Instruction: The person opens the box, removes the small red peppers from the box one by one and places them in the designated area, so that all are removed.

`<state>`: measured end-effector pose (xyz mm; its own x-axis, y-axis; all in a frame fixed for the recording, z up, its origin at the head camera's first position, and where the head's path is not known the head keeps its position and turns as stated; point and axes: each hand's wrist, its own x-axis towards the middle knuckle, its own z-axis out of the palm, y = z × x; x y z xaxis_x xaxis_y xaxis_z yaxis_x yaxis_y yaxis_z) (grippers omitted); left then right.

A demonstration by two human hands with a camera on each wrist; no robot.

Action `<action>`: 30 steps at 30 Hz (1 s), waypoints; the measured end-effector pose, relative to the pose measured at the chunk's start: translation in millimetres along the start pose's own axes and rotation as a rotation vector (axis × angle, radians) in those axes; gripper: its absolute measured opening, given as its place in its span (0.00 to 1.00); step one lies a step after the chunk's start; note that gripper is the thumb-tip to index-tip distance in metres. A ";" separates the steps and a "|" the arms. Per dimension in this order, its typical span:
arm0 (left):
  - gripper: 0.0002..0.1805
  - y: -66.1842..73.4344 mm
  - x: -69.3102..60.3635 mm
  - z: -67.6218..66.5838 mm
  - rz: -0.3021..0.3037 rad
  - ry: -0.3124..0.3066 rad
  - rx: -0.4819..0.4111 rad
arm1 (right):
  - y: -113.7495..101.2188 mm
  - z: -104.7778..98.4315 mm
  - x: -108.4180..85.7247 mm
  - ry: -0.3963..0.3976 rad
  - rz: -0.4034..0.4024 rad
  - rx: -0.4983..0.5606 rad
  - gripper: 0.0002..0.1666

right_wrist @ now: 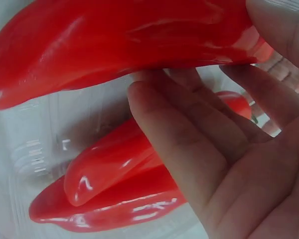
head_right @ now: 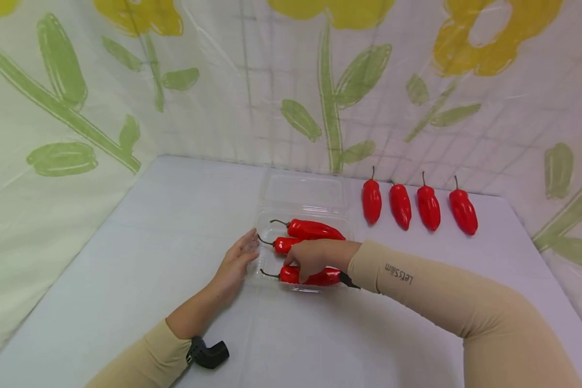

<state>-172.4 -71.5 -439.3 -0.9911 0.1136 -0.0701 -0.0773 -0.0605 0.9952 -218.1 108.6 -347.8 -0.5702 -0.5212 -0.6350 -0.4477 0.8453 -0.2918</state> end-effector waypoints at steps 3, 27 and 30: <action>0.32 -0.3 0.6 0.1 0.002 0.007 0.004 | -0.8 0.4 -1.1 -0.002 -0.006 -0.028 0.35; 0.32 -2.4 -0.2 -0.1 0.000 0.002 0.000 | 15.9 -5.7 -20.3 0.108 -0.183 0.049 0.32; 0.32 -2.4 0.0 0.0 0.004 0.005 -0.002 | 22.1 -5.0 -28.2 0.129 -0.184 0.109 0.32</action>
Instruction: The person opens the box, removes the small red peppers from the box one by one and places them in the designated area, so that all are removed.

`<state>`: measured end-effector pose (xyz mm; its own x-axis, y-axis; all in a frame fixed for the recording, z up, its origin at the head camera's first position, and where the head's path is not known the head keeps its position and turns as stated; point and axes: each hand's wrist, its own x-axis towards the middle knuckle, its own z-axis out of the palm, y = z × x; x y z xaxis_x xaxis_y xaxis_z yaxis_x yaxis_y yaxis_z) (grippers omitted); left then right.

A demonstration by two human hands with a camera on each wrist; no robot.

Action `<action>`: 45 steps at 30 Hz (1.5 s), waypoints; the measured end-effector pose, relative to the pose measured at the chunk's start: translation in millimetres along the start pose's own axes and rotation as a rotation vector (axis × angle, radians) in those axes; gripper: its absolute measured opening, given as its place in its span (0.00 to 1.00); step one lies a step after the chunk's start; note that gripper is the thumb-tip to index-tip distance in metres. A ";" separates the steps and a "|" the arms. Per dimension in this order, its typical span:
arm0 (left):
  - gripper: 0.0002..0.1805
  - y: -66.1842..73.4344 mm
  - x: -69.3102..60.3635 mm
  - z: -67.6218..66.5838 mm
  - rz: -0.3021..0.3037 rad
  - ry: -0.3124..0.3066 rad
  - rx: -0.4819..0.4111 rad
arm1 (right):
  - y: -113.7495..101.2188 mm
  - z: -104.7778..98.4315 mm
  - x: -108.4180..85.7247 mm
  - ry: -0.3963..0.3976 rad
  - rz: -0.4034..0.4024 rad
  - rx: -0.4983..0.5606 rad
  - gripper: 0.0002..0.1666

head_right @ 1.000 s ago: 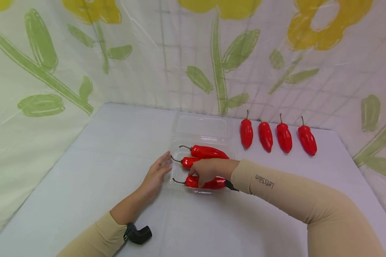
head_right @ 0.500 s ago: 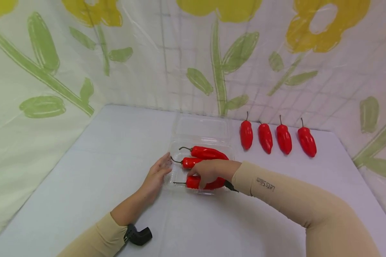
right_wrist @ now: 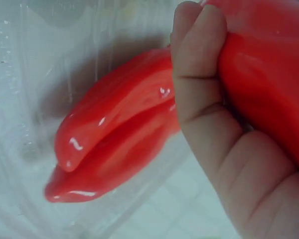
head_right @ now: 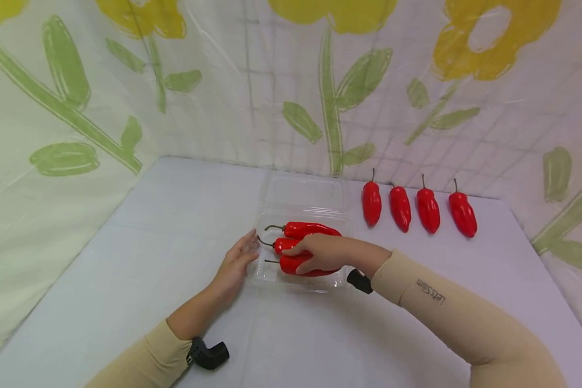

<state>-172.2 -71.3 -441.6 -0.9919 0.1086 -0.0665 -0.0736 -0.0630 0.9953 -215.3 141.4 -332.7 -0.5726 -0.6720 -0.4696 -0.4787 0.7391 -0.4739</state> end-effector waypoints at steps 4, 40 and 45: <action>0.32 -0.1 0.1 -0.6 -0.002 0.004 -0.002 | 6.2 0.5 -12.0 0.051 0.003 0.125 0.33; 0.32 1.4 0.7 0.3 -0.062 0.002 0.019 | 37.7 41.3 -73.2 0.568 0.046 0.641 0.39; 0.32 1.9 0.4 -0.2 -0.047 0.007 0.022 | 43.5 45.5 -80.3 0.638 0.120 0.676 0.39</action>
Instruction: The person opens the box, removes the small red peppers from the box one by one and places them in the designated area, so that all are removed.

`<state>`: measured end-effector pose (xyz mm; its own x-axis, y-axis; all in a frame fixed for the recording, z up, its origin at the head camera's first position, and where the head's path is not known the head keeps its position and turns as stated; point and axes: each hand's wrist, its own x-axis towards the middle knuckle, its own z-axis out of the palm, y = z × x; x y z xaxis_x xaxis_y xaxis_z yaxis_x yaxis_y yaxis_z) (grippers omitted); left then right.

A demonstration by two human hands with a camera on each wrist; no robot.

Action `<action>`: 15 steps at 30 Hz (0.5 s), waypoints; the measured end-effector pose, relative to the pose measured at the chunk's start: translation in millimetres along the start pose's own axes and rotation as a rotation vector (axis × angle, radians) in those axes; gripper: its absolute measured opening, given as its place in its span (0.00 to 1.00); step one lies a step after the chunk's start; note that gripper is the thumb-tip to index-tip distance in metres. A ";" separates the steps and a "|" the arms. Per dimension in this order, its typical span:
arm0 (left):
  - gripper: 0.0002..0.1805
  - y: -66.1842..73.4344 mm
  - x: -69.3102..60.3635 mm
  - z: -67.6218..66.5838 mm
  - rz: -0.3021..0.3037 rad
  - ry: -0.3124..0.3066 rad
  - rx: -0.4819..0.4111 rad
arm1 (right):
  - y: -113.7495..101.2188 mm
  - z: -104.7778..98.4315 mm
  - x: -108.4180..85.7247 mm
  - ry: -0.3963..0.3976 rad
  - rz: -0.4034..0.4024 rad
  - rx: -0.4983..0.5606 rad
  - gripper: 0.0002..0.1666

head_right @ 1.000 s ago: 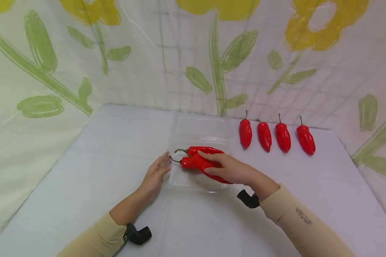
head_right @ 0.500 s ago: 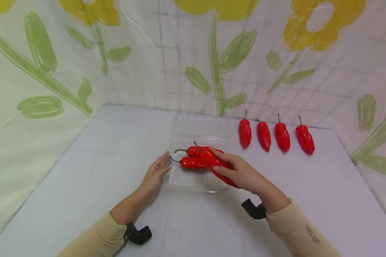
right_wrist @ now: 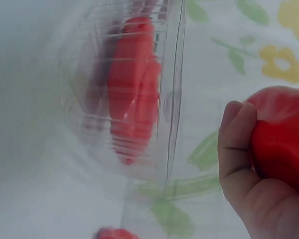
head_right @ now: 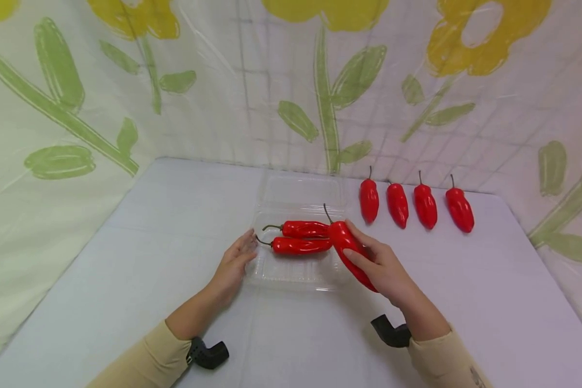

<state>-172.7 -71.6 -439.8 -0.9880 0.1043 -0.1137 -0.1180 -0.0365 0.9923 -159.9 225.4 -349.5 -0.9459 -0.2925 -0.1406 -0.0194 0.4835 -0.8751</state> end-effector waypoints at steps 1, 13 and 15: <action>0.32 0.2 -0.3 -0.1 -0.001 0.003 0.001 | 1.0 -1.0 -1.0 0.019 0.008 0.008 0.39; 0.32 0.5 -0.4 0.2 -0.011 -0.004 -0.016 | 21.1 -6.8 -9.0 0.187 0.125 0.144 0.38; 0.32 1.4 -0.7 0.2 -0.018 0.000 -0.010 | 24.4 -7.2 -6.7 0.227 0.161 0.174 0.38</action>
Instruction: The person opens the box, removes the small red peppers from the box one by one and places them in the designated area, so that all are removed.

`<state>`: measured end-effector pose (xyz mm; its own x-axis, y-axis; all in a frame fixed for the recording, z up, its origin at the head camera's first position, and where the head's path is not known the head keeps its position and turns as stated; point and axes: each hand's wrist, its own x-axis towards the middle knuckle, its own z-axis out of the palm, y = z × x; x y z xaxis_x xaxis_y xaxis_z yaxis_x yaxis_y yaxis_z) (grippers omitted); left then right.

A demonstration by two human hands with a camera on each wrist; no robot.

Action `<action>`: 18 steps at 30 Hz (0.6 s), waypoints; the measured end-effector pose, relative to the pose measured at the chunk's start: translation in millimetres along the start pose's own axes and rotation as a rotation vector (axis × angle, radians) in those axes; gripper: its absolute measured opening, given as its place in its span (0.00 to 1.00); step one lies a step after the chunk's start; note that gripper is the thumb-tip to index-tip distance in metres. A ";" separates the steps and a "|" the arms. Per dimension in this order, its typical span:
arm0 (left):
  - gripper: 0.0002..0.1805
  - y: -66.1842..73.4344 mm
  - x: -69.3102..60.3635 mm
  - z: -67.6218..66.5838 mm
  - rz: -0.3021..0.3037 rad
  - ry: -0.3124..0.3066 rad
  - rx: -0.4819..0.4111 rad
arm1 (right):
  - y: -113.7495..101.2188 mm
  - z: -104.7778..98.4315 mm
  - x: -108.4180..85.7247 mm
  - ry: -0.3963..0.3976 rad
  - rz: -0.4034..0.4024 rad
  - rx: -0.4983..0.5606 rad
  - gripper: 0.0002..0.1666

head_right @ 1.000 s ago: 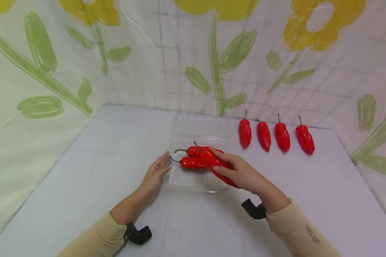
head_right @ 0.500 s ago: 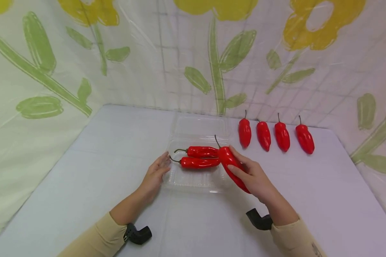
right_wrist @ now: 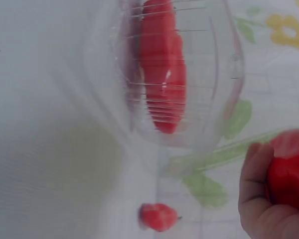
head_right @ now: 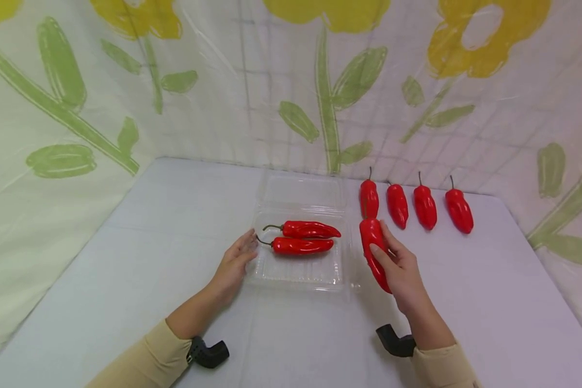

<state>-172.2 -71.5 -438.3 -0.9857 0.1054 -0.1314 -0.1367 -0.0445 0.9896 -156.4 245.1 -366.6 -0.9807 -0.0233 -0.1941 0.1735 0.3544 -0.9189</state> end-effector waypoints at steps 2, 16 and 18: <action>0.32 0.1 0.1 0.1 -0.001 0.001 0.004 | 2.8 -0.6 3.2 0.042 0.036 0.028 0.38; 0.31 -0.1 0.1 0.1 0.003 -0.003 -0.003 | 29.6 -0.4 21.6 0.094 0.167 0.004 0.39; 0.31 0.0 0.2 0.2 0.003 -0.005 -0.004 | 32.4 -0.1 22.1 0.085 0.155 -0.047 0.39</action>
<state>-172.4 -71.3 -438.4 -0.9855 0.1106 -0.1285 -0.1345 -0.0483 0.9897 -172.4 256.1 -400.6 -0.9471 0.1128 -0.3005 0.3204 0.3908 -0.8629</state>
